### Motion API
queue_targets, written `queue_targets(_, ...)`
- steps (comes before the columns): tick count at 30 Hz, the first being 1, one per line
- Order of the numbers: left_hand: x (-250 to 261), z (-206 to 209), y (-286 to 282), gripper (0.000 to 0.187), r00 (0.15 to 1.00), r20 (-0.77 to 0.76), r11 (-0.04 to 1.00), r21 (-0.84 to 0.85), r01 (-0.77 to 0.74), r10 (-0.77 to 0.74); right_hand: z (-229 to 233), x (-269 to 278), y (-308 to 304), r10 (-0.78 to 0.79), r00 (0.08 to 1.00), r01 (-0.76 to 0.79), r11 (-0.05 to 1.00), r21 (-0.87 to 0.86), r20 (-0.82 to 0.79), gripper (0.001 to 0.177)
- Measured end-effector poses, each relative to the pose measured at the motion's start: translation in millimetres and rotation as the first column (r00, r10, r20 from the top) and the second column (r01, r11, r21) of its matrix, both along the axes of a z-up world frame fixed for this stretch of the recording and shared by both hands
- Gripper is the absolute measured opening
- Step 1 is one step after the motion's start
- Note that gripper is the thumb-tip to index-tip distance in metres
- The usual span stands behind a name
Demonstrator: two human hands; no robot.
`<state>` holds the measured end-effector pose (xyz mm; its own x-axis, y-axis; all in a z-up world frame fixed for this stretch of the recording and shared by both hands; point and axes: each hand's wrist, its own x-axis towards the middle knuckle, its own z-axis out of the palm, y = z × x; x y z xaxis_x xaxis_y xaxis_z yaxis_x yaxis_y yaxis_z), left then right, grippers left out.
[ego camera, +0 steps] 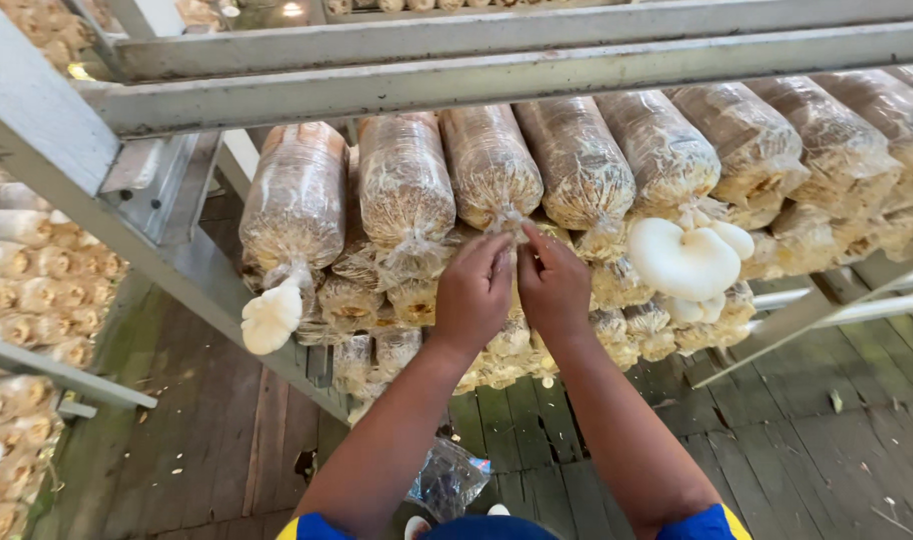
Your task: The person removes plastic rings from bags of mushrooms on a rack and then ties the bag openings by hand.
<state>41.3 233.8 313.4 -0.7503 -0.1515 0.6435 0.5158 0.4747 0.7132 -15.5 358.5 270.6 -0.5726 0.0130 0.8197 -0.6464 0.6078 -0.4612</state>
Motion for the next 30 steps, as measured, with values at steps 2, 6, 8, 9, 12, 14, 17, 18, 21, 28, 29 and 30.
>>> queue_targets(2, -9.7, -6.1, 0.7, 0.028, 0.998, -0.044, 0.998, -0.055, -0.043, 0.040, 4.3, -4.4, -2.4, -0.076, 0.996, 0.078, 0.995, 0.056, -0.038, 0.026)
queue_targets(6, -21.1, -9.2, 2.4, 0.030, 0.970, -0.157, 0.961, -0.175, -0.215, 0.188, -4.3, -22.8, -1.3, -0.223, 0.969, 0.239, 0.957, 0.166, -0.106, 0.026)
queue_targets(8, -18.5, -6.3, 1.7, 0.032, 0.964, -0.165, 0.954, -0.186, -0.237, 0.207, -6.2, -23.4, -2.5, -0.244, 0.963, 0.262, 0.948, 0.183, -0.115, 0.027)
queue_targets(9, -18.5, -4.4, 2.3, 0.033, 0.958, -0.174, 0.946, -0.194, -0.260, 0.227, -6.4, -25.3, -2.2, -0.264, 0.956, 0.285, 0.937, 0.203, -0.126, 0.028)
queue_targets(12, -35.3, -16.7, 4.0, 0.035, 0.943, -0.147, 0.930, -0.178, -0.322, 0.299, -11.2, -36.1, 1.2, -0.292, 0.949, 0.313, 0.923, 0.224, -0.121, 0.032)
queue_targets(14, -37.6, -12.7, 8.3, 0.036, 0.938, -0.126, 0.927, -0.159, -0.339, 0.322, -4.7, -40.9, 3.9, -0.219, 0.970, 0.236, 0.950, 0.203, -0.101, 0.031)
queue_targets(17, -28.5, -9.5, 16.4, 0.037, 0.927, -0.089, 0.914, -0.157, -0.373, 0.363, -0.1, -30.6, 8.7, -0.146, 0.987, 0.157, 0.967, 0.200, -0.069, 0.032)
queue_targets(18, -26.9, -6.4, 19.9, 0.037, 0.917, -0.084, 0.902, -0.169, -0.398, 0.389, 3.5, -27.8, 11.1, -0.141, 0.988, 0.153, 0.964, 0.217, -0.070, 0.033)
queue_targets(21, -13.3, -0.9, 28.0, 0.039, 0.918, -0.054, 0.905, -0.153, -0.397, 0.394, 8.9, -6.1, 21.2, 0.008, 1.000, -0.009, 0.988, 0.153, 0.002, 0.037)
queue_targets(28, -34.9, -41.5, 67.2, 0.023, 0.974, -0.160, 0.979, -0.096, -0.180, 0.163, 8.2, 16.3, 91.7, 0.129, 0.990, -0.134, 0.986, 0.103, 0.049, 0.015)
queue_targets(29, -41.2, -39.4, 73.9, 0.022, 0.983, -0.118, 0.977, -0.139, -0.160, 0.144, 14.1, 14.1, 108.8, 0.108, 0.994, -0.111, 0.985, 0.129, 0.035, 0.010)
queue_targets(30, -46.7, -37.3, 80.5, 0.022, 0.989, -0.075, 0.974, -0.182, -0.139, 0.127, 19.9, 12.6, 125.8, 0.086, 0.996, -0.088, 0.984, 0.155, 0.021, 0.005)
